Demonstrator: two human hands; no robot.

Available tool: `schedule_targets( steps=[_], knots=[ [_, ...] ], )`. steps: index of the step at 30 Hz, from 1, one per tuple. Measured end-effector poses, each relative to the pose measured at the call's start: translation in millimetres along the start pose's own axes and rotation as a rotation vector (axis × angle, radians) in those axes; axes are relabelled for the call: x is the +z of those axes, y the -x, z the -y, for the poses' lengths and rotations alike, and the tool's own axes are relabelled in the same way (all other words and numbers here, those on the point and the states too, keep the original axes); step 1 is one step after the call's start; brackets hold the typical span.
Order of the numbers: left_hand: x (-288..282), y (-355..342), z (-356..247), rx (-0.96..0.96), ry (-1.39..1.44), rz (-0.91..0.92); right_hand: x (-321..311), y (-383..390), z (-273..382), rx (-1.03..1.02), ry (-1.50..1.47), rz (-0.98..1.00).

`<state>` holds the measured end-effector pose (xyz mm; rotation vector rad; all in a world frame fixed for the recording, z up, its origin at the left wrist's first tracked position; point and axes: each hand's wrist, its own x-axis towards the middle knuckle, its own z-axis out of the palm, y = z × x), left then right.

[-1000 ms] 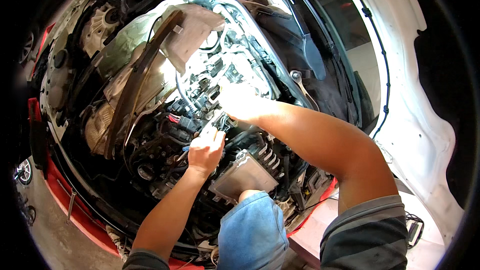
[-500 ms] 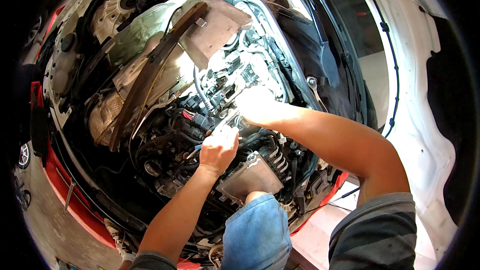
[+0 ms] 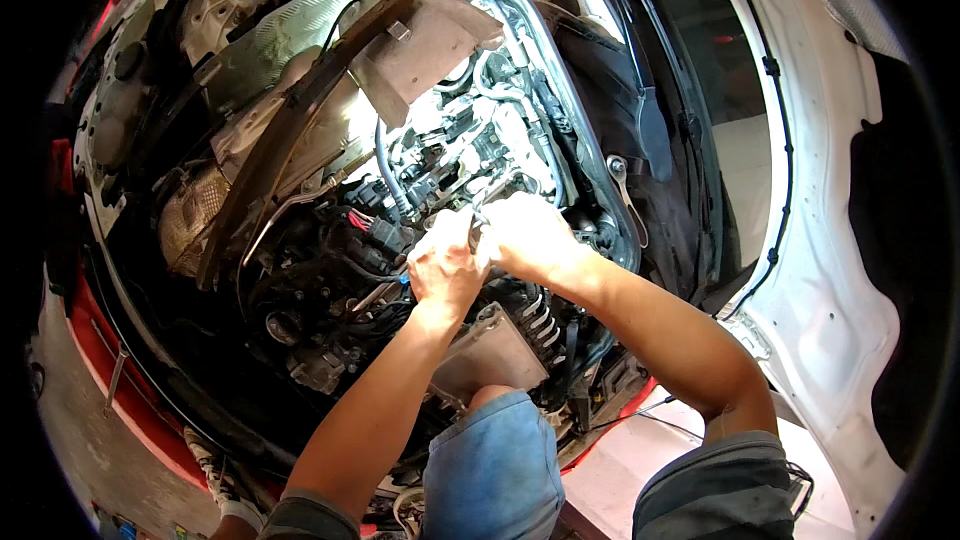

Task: The person works on a car engine, using a screwdriver and a wrench to detach components and wires from the central engine block.

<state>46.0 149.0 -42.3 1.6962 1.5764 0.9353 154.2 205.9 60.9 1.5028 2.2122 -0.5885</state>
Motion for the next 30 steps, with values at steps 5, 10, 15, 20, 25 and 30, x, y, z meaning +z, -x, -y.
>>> schedule_targets(
  steps=[5, 10, 15, 20, 25, 30],
  knots=[
    [-6.8, -1.4, 3.7, -0.067, 0.033, 0.117, -20.4, -5.8, 2.8, -0.126, -0.282, 0.119],
    [2.4, -5.5, -4.2, 0.003, 0.084, -0.1, -23.3, -26.1, -69.6, 0.151, -0.756, 0.093],
    [7.9, -7.8, -8.0, 0.002, -0.022, -0.102, 35.6, -65.6, -77.4, -0.02, -0.191, -0.02],
    [-8.7, -21.0, -37.0, -0.141, -0.223, 0.116, 27.3, -82.3, -63.2, 0.072, -0.177, 0.14],
    [-13.7, -36.6, -60.2, -0.448, -0.12, 0.343, 36.6, -85.5, -72.9, -0.003, -0.222, 0.172],
    [-22.5, -49.5, -42.5, -0.567, -0.081, 0.48, 37.9, -90.0, -79.7, -0.132, -0.292, 0.209]
  ],
)
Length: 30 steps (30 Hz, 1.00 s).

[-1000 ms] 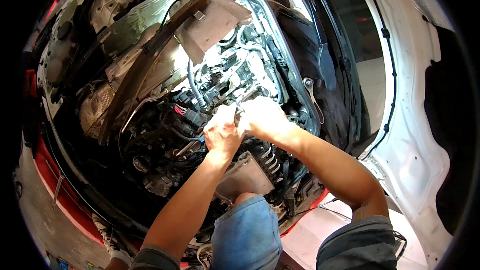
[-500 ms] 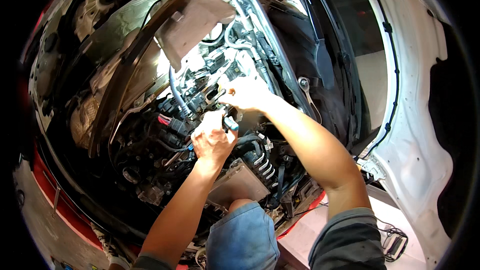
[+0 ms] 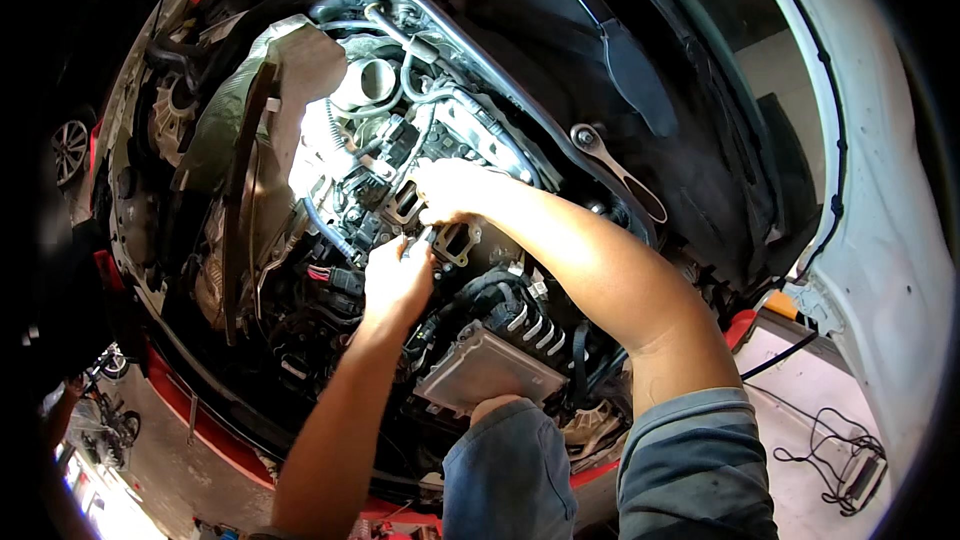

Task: The person works on a car engine, using a screwdriver and a wrench to detach components and wires from the central engine block.

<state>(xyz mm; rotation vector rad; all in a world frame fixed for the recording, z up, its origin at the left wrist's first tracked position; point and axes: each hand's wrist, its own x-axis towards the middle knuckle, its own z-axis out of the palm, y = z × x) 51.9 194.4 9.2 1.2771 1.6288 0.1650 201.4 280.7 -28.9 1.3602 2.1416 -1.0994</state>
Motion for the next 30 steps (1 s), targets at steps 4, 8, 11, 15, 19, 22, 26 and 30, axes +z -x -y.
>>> schedule_targets(
  steps=[4, 8, 11, 15, 19, 22, 26, 30],
  knots=[
    [-22.3, -20.3, -8.1, -0.361, 0.355, 0.377, 14.9, 10.9, -23.1, 0.049, -0.146, -0.044],
    [-51.8, -38.4, -29.6, -0.564, 0.291, 0.514, 17.3, 12.7, -14.2, -0.007, -0.093, -0.239],
    [-54.0, -45.9, -40.9, -0.594, 0.128, 0.576, 25.0, 22.8, -8.7, -0.028, -0.125, -0.394],
    [-49.9, -53.6, -36.8, -0.429, -0.061, 0.516, 38.6, 28.0, -18.3, -0.097, -0.099, -0.436],
    [-54.3, -60.4, -27.4, -0.326, 0.031, 0.617, 35.9, 37.1, -9.8, -0.043, -0.181, -0.439],
    [-42.6, -55.0, -42.3, -0.302, -0.239, 0.525, 35.4, 35.6, -11.1, -0.023, -0.134, -0.406],
    [-39.7, -40.2, -43.0, -0.01, -0.552, 0.368, 40.9, 37.2, -8.0, -0.019, -0.072, -0.53],
    [-33.6, -38.6, -7.5, -0.042, -0.195, 0.205, 36.8, 53.7, 21.4, 0.06, 0.285, -0.302]
  ],
)
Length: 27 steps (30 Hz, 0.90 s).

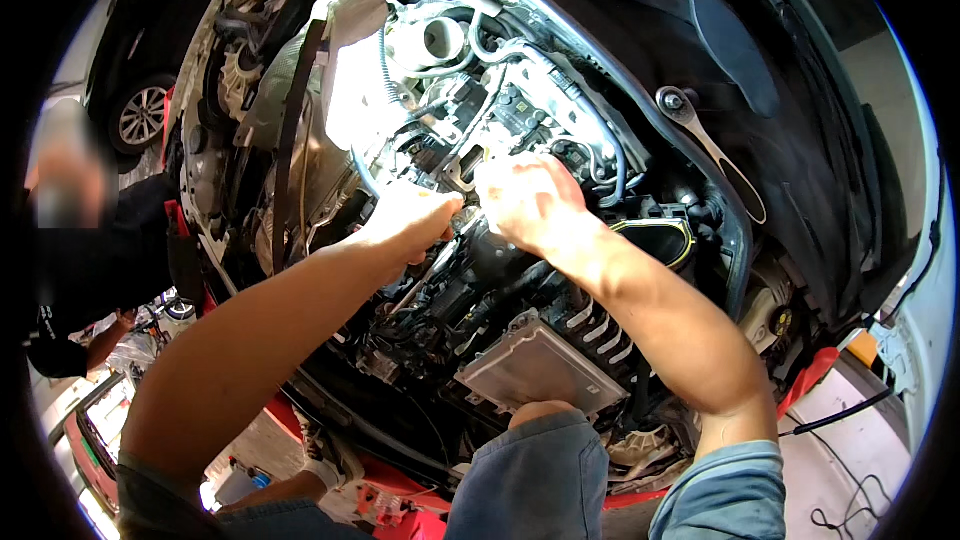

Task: The person works on a car engine, using a screwdriver and a wrench to detach components and wires from the central engine block.

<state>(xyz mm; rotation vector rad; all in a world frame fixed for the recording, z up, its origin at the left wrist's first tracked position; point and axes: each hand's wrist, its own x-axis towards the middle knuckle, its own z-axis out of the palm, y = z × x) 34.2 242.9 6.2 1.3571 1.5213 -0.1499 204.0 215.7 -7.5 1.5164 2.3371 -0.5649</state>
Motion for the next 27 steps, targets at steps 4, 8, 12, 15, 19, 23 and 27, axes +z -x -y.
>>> schedule_targets(
  steps=[4, 8, 12, 15, 19, 23, 27],
  knots=[
    [-2.9, 11.2, 0.9, -0.327, 0.45, 0.05, 8.3, 24.3, 0.6, 0.127, -0.348, -0.446],
    [4.3, 13.9, 5.8, -0.304, 0.563, 0.065, 3.6, 19.0, 2.2, 0.297, -0.46, -0.252],
    [16.2, 9.2, -1.2, -0.136, 0.379, -0.022, 15.1, 3.8, -4.3, 0.19, -0.369, -0.274],
    [11.9, -7.2, 7.5, -0.125, 0.322, 0.003, 21.5, -6.2, 5.5, 0.137, -0.299, -0.27],
    [-16.0, 11.1, -50.8, -0.182, 0.231, 0.075, 29.5, -2.8, -13.0, -0.018, -0.245, -0.231],
    [-6.0, 2.7, -36.9, -0.238, 0.327, 0.065, 41.7, -2.9, -5.2, -0.11, -0.019, -0.253],
    [0.5, -1.0, -2.0, -0.331, 0.759, 0.191, 49.4, -3.8, 2.2, 0.254, -0.667, -0.301]
  ],
)
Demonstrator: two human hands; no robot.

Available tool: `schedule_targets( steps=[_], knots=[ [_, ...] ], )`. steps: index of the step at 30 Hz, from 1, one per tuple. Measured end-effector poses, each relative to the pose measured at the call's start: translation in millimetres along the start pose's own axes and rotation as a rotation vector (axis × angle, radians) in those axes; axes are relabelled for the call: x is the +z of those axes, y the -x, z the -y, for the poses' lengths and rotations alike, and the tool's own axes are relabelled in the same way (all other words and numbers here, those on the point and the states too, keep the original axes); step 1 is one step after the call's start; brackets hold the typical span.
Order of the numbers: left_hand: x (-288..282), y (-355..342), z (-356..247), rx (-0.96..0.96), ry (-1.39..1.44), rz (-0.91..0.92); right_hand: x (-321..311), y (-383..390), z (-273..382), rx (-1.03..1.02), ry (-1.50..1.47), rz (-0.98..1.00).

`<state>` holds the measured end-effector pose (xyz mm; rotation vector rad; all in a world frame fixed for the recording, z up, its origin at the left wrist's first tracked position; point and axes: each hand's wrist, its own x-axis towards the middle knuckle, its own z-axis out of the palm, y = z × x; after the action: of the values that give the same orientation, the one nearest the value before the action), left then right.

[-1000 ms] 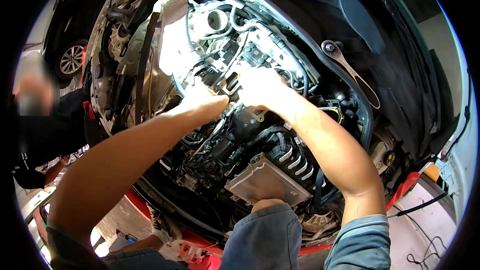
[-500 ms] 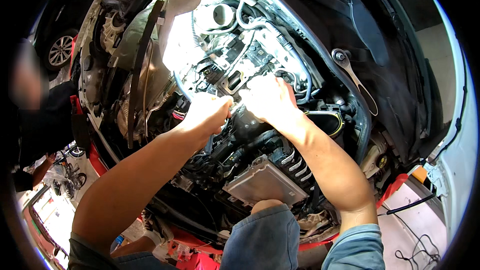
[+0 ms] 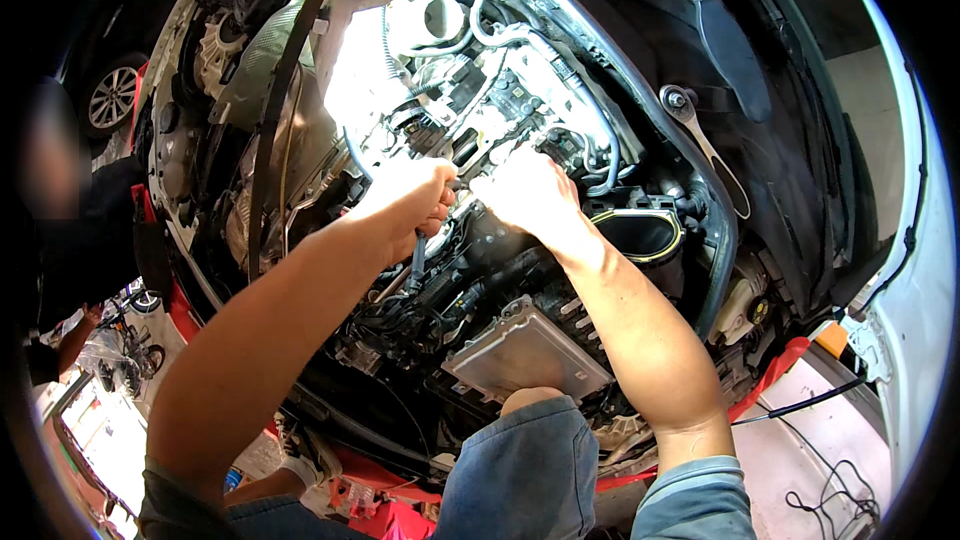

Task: The person works on a car engine, using a screwdriver and a wrench to detach components and wires from the central engine block.

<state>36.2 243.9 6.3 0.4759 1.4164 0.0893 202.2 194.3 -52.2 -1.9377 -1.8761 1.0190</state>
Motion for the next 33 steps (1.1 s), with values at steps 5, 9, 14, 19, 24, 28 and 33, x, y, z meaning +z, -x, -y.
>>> schedule_targets(
  steps=[5, 9, 14, 19, 24, 28, 33],
  knots=[
    [19.4, 16.7, 30.5, 0.143, 0.411, -0.131, 13.7, -3.9, -21.4, -0.091, 0.061, 0.022],
    [17.6, 17.8, 35.0, 0.149, 0.472, -0.199, 9.6, -4.8, -9.9, -0.158, 0.179, 0.058],
    [11.9, 14.8, 43.2, 0.198, 0.532, -0.124, 10.6, -6.2, -15.3, -0.08, -0.035, 0.079],
    [16.4, 15.4, 45.1, 0.254, 0.494, -0.152, 17.2, -9.1, -21.9, 0.004, -0.15, 0.009],
    [-5.9, -8.5, 49.4, 0.393, -0.121, -0.047, 6.7, -17.4, 4.3, 0.181, -0.335, 0.136],
    [-9.0, 13.5, 1.0, 0.063, -0.328, -0.032, 22.1, -14.1, -25.3, -0.153, 0.094, 0.024],
    [0.6, 17.8, -3.3, 0.118, -0.511, -0.163, 28.2, -11.0, -15.1, -0.026, 0.033, -0.107]
  ],
)
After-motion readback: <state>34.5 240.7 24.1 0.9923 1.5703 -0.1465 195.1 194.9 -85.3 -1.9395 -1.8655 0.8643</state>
